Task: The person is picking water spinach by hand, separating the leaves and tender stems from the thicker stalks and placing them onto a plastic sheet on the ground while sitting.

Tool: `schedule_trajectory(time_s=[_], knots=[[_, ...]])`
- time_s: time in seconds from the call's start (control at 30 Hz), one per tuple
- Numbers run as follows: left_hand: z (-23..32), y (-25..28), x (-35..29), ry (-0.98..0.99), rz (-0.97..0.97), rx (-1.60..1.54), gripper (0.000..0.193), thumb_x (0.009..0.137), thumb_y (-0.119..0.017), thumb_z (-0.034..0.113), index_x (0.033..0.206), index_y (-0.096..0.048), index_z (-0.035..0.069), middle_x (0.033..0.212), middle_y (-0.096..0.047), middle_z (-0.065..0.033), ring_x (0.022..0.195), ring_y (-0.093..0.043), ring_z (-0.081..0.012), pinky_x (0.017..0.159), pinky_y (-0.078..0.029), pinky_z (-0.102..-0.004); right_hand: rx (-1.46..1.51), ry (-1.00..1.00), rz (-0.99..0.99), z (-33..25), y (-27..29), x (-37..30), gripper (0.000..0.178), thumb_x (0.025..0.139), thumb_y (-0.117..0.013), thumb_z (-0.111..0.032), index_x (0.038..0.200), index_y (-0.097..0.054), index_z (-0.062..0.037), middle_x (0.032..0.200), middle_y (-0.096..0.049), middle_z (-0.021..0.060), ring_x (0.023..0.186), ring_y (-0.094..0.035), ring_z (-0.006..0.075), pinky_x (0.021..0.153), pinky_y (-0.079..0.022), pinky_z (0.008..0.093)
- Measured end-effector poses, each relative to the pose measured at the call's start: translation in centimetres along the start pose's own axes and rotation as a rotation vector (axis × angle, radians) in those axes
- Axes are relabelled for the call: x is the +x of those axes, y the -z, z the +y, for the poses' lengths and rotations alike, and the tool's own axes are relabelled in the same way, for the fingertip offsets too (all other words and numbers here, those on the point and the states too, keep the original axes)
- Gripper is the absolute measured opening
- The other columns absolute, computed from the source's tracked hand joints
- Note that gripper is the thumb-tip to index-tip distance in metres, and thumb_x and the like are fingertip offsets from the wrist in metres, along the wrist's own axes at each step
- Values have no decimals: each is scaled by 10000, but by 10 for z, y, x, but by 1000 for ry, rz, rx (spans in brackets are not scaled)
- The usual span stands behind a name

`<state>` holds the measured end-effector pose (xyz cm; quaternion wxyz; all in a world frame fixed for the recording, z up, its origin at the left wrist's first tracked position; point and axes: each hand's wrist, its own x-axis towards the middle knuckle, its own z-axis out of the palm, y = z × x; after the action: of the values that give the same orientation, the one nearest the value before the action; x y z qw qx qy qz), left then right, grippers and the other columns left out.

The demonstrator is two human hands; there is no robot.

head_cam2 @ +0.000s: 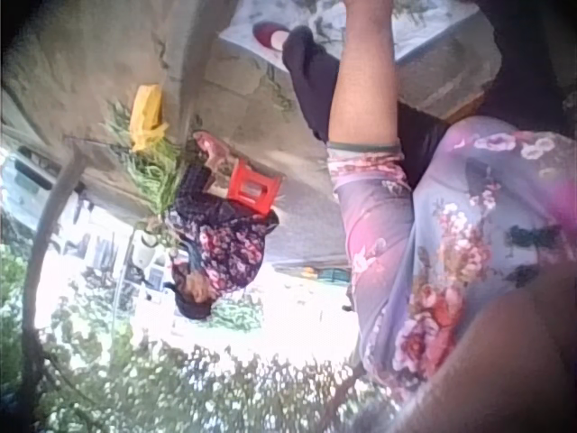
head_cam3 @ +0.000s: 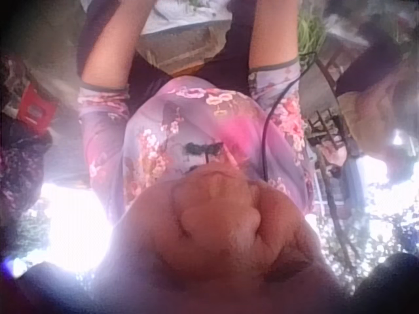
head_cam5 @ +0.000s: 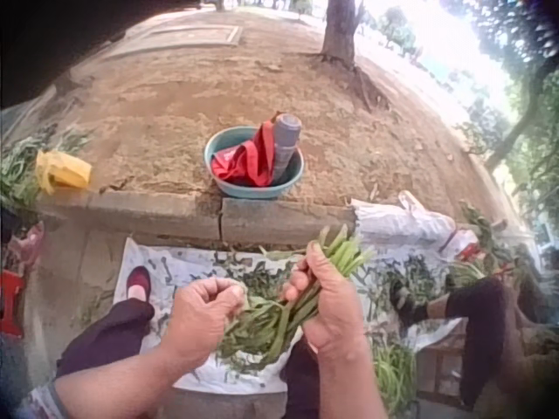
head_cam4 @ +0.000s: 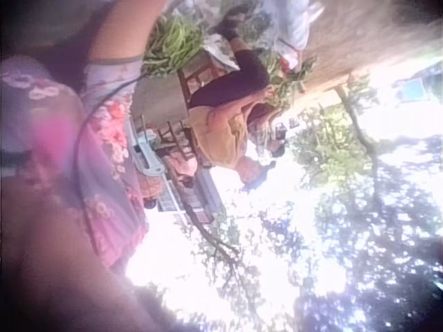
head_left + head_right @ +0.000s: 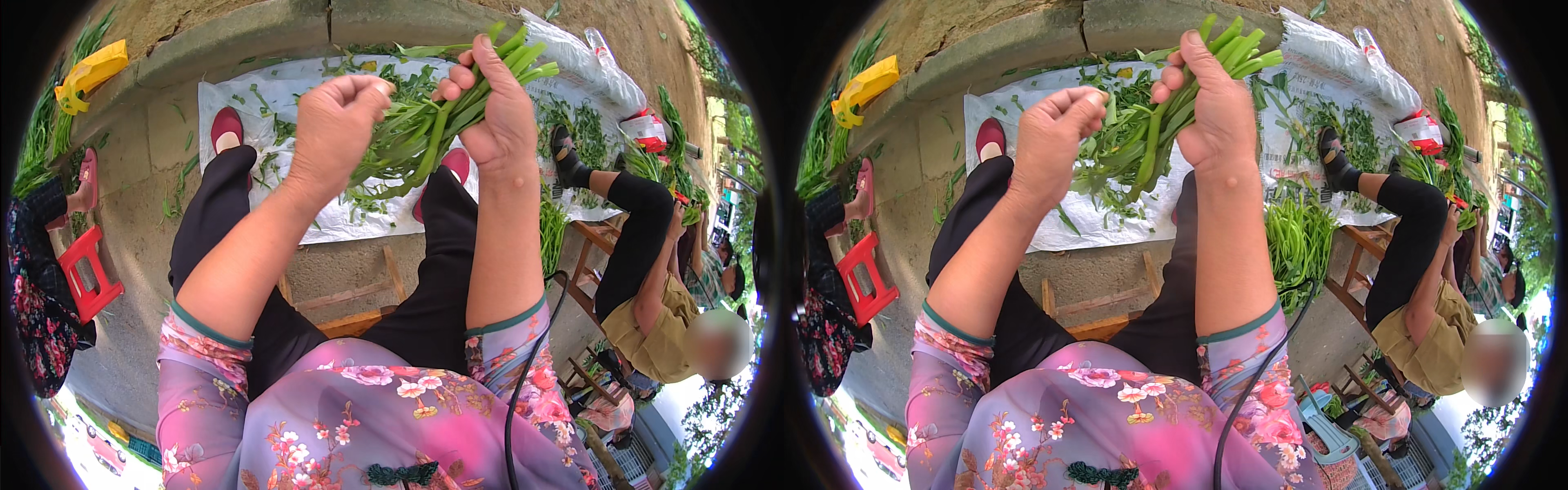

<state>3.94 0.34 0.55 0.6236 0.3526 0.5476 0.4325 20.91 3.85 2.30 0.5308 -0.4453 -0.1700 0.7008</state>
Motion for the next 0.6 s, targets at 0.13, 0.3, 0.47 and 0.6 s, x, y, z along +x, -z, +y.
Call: schedule_trajectory(time_s=[0.13, 0.3, 0.47, 0.6], knots=[[0, 8, 10, -90, 52, -33, 144, 878, -650, 133, 965, -660, 19, 817, -628, 4, 728, -542, -55, 705, -449, -198, 103, 22, 37, 1, 2, 1, 227, 879, -658, -218, 866, -556, -16, 647, -518, 52, 561, -521, 177, 518, -457, 296], [-3, 4, 5, -357, 71, 306, 149, 830, -685, 66, 979, -666, 61, 877, -621, 5, 741, -553, -80, 735, -463, -221, 93, 25, 62, 4, 1, 3, 221, 874, -664, -212, 866, -559, -18, 662, -531, 57, 561, -529, 173, 519, -466, 294], [-1, -2, 1, -750, 4, 470, 213, 721, -721, 36, 924, -681, 88, 843, -592, -53, 821, -579, -221, 706, -479, -320, 21, 9, 13, 7, 1, 3, 247, 868, -671, -236, 865, -566, -13, 671, -554, 66, 576, -550, 181, 539, -471, 296], [-3, -2, 0, -832, -20, 615, 187, 700, -733, 44, 874, -686, 94, 852, -601, -47, 824, -577, -237, 707, -483, -335, -34, -8, -8, 10, -1, 1, 275, 866, -672, -264, 861, -575, -7, 669, -564, 72, 582, -558, 183, 546, -471, 298]])
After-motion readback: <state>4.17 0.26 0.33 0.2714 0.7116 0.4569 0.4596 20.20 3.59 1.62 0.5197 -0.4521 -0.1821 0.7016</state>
